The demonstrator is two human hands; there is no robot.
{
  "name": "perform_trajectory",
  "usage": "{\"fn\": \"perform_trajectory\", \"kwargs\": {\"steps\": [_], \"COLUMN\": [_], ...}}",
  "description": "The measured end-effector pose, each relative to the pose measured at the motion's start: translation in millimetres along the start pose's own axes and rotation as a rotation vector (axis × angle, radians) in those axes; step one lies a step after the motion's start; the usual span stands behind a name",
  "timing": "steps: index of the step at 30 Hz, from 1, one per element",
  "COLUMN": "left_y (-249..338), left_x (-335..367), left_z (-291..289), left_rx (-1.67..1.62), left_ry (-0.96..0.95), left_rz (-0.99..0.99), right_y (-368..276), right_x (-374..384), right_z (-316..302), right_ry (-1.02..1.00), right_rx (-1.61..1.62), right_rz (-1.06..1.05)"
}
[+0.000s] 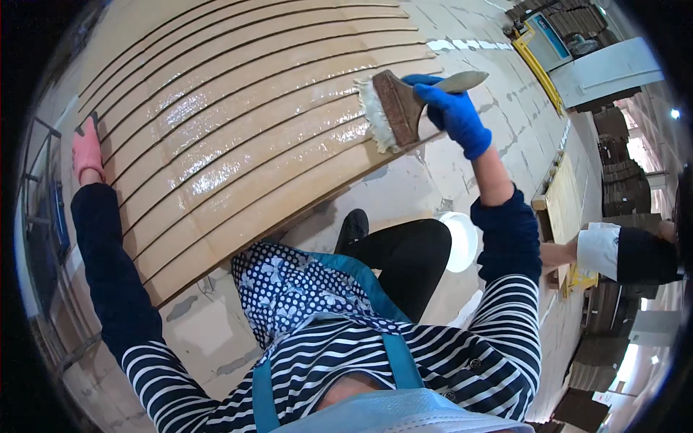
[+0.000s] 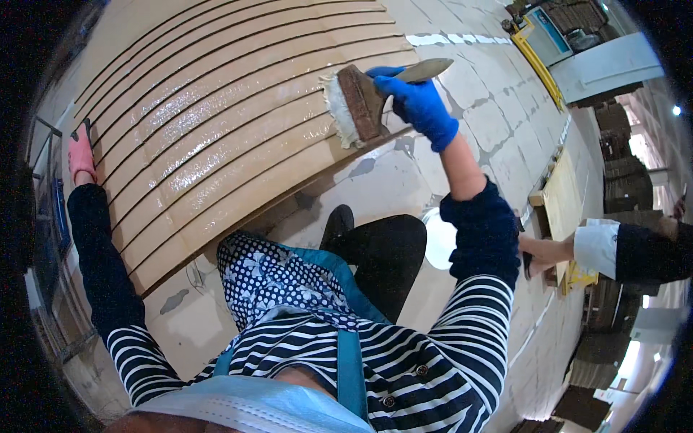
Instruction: Applying a liquid finish or varnish to curved wooden slats using a large brush.
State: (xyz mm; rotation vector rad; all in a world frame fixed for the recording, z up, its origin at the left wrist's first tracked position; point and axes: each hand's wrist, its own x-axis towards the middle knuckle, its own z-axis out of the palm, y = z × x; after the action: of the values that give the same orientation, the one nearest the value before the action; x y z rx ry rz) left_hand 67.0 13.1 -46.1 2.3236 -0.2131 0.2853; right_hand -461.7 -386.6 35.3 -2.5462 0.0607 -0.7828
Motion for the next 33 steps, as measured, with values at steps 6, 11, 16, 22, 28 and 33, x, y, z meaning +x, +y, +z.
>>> {"fn": "perform_trajectory", "kwargs": {"steps": [6, 11, 16, 22, 28, 33], "left_y": [-3, 9, 3, -15, 3, -7], "left_x": [-14, -15, -9, -5, -20, 1], "left_z": [-9, -6, -5, -18, -18, 1], "left_rx": [0.015, 0.045, -0.011, -0.014, 0.109, 0.038], "left_ry": [0.127, 0.065, 0.028, 0.036, 0.041, 0.057], "left_rz": [0.114, 0.046, 0.057, 0.041, -0.014, 0.024], "right_y": [10, 47, 68, 52, 34, 100], "right_x": [54, 210, 253, 113, 117, 292], "right_z": [-14, 26, 82, 64, 50, 93], "right_ry": [-0.405, -0.060, 0.406, 0.084, 0.032, 0.239], "right_rx": [0.089, 0.256, 0.643, 0.093, 0.747, 0.877], "right_rz": [0.514, -0.060, 0.460, -0.034, 0.295, 0.068]}}
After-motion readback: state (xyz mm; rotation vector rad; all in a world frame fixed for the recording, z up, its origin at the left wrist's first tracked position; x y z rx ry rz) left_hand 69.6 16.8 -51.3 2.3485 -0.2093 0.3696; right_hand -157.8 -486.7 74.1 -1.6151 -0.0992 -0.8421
